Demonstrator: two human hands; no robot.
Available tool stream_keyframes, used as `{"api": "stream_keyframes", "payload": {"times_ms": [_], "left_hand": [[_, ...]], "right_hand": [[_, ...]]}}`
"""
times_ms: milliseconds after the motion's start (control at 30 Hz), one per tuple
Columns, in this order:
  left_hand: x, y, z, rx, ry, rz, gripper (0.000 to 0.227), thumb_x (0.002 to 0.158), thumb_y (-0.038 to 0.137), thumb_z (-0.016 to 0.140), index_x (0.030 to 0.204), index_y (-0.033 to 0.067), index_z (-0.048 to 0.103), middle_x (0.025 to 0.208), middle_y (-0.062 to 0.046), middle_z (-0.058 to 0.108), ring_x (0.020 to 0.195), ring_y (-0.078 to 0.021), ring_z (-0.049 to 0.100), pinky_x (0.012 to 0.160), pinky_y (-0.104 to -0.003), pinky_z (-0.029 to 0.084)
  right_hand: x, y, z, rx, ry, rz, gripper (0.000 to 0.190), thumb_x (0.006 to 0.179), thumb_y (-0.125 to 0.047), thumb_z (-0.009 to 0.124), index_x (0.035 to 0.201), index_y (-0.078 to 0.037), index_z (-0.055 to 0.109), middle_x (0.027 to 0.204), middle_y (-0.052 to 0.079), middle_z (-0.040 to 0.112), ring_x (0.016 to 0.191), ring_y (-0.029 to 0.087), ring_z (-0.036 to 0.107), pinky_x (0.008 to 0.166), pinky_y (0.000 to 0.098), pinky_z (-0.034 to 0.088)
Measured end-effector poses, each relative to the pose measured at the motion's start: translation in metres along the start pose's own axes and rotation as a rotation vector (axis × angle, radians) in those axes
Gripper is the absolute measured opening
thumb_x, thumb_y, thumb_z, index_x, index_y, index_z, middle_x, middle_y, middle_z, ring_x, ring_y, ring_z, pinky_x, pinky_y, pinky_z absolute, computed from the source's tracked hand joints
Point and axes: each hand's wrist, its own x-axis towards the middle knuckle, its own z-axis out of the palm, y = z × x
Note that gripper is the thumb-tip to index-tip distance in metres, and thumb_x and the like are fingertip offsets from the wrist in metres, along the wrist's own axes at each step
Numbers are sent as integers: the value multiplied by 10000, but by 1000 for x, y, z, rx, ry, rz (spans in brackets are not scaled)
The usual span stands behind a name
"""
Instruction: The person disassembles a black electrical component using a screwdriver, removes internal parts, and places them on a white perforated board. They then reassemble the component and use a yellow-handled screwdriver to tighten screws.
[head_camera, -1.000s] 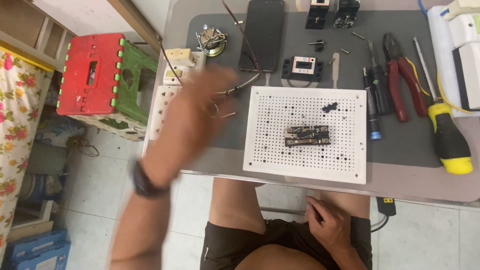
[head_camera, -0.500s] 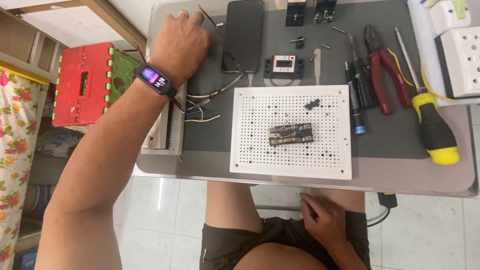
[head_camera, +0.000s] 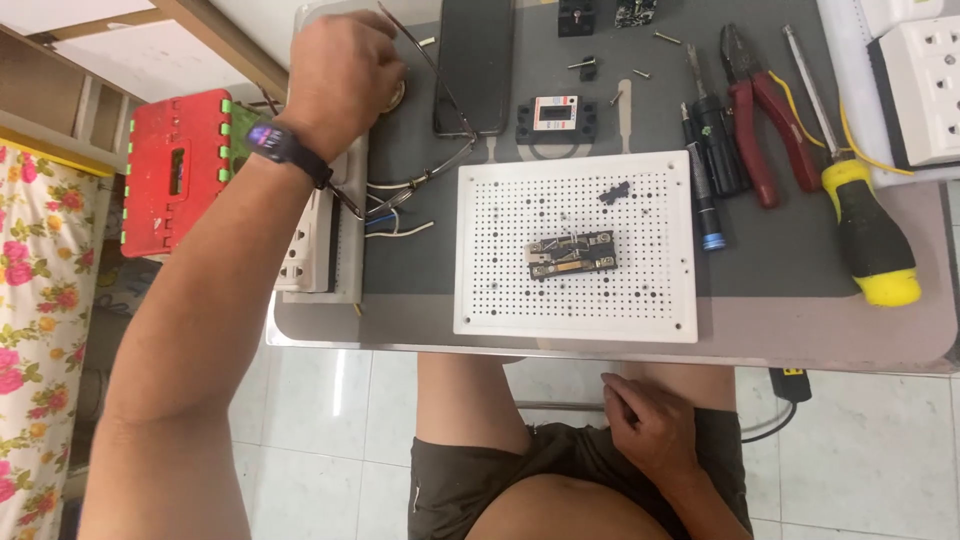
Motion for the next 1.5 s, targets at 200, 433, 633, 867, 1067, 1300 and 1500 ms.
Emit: {"api": "stream_keyframes", "payload": {"times_ms": [200,433,633,867,1067,1300,1500], "left_hand": [[-3,37,-64,-715,52,-519,134,774,113,732,646,88,699,767,60,722,694,-24,615,547,-211,476],[-15,85,-121,-1309,26,-815,171,858,172,732,756,39,694,661,-45,657,518,-88,590,434,-188,464],[-53,130,-159,-1239,144,-614,170,882,186,716,820,32,749,656,-27,687,530,-50,608,438,-157,513],[-105,189,-141,-1087,-63,-415,116,884,68,662,963,34,740,831,-154,741,745,-181,721,590,-273,604],[-115,187,-91,-1010,-279,-392,158,831,61,662,945,31,766,765,-217,717,687,-273,698,557,-403,547],[-71,176,-135,-852,-719,-137,194,902,228,634,1042,157,748,1082,1,756,956,-114,721,881,-256,573],[-59,153,-142,-877,-925,-174,179,866,211,705,1032,192,771,960,49,771,819,-53,685,663,-215,562]], "right_hand": [[-8,5,3,-22,-1,12,113,817,-7,662,910,-5,727,829,60,746,677,164,704,592,302,571],[-10,3,2,-45,21,-21,103,817,-5,681,909,-8,727,804,55,740,646,166,689,577,305,563],[-15,1,4,-43,-15,-18,118,838,-16,666,937,-8,731,855,63,742,701,165,694,638,295,573],[-24,-2,14,8,50,42,160,845,-30,672,986,-31,746,861,106,738,736,232,704,608,316,572],[-30,1,15,29,66,61,183,829,-64,683,996,-73,756,833,134,730,734,288,701,564,358,567],[-17,-12,5,-23,-9,-13,123,846,25,655,944,23,729,887,89,745,753,179,712,682,273,595],[-15,-11,5,-79,-1,-30,114,833,28,683,929,0,738,873,60,748,711,160,702,620,269,574]]}}
